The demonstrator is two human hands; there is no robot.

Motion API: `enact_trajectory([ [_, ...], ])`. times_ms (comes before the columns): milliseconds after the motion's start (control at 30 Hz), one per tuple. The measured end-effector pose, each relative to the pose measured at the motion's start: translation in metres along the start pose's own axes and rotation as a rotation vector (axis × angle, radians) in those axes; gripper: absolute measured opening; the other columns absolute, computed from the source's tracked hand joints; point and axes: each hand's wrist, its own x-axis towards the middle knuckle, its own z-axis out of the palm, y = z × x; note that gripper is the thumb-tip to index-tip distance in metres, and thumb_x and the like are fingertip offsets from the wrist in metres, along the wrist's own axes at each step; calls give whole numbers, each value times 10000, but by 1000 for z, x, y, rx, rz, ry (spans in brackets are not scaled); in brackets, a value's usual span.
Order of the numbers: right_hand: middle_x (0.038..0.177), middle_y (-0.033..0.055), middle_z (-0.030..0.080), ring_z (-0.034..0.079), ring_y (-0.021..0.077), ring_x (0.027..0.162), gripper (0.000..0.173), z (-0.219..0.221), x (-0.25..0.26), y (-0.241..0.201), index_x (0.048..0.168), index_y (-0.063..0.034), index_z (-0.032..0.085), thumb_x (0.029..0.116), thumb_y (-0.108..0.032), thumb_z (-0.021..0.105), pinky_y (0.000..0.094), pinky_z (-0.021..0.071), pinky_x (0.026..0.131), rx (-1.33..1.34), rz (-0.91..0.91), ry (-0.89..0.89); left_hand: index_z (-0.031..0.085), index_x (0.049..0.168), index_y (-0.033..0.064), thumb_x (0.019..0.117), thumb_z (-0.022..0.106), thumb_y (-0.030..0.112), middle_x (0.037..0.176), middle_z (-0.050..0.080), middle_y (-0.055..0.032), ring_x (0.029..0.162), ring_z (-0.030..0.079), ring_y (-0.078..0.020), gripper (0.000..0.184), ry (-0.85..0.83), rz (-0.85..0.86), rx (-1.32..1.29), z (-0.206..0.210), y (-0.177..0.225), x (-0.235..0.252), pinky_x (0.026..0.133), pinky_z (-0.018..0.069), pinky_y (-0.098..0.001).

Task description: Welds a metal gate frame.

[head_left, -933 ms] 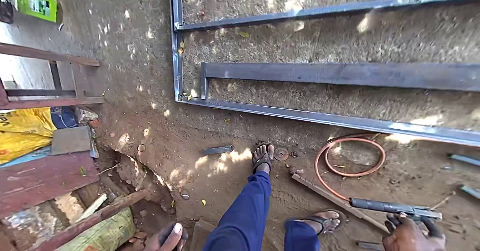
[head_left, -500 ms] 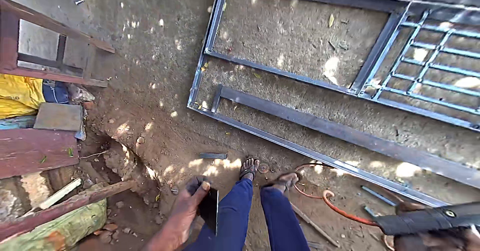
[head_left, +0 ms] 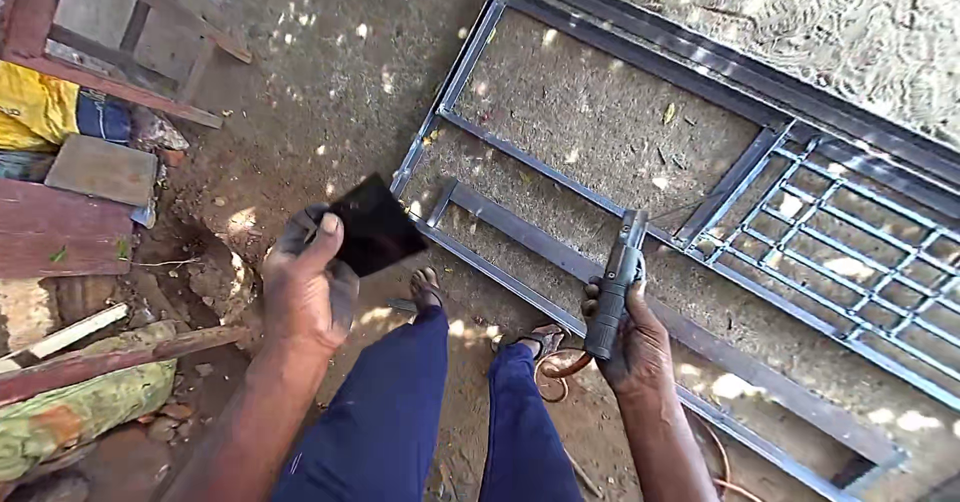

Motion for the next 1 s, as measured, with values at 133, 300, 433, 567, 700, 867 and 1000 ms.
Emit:
enact_trajectory([
  [133,1092,147,722,731,206,896,410,33,35,43,1287,-71,620,1092,-388,448,337,626,758,-47,139,43,542,1197,82,1061,541,141,1128,653,-133,1061,671,-285,149,67,63,-161,1,-26,78,949,567,-536],
  [300,1018,167,709,720,179,795,381,71,104,95,1263,-45,615,1084,-344,461,284,618,659,-21,266,25,484,1266,103,1081,524,218,1169,631,-156,1095,658,-327,221,204,39,-298,-10,-92,197,932,563,-581],
  [433,882,115,660,605,123,580,452,100,172,146,1266,-64,623,1073,-444,472,232,519,480,-322,310,143,489,1282,110,1088,513,272,1162,623,-174,1018,680,-363,254,332,-34,-300,-34,-140,267,819,602,-600],
  [567,872,84,634,571,167,611,375,122,239,193,1322,-144,634,1013,-356,645,327,508,510,-868,40,209,477,1255,118,1110,445,334,976,631,-126,688,674,-253,262,413,-50,-223,-65,-160,307,535,610,-408],
  [700,859,127,647,619,243,542,571,139,297,211,1452,-215,424,971,-299,719,409,569,466,-1197,-16,95,532,1255,175,1108,429,396,960,638,-73,617,615,-174,285,484,-129,-138,-96,-159,327,429,513,-297],
  [867,1010,98,711,682,263,789,526,161,341,219,1460,-264,529,961,-333,682,549,561,695,-1807,-332,51,504,1311,136,1113,446,273,1113,632,-120,837,703,-294,248,465,-81,-155,-123,-155,346,615,636,-462],
  [1000,1045,142,720,697,316,789,547,165,344,223,1477,-230,526,974,-347,704,585,552,666,-1976,-450,-72,455,1409,79,1098,478,157,1168,618,-186,875,706,-357,321,454,-46,-201,-130,-162,351,631,641,-523],
])
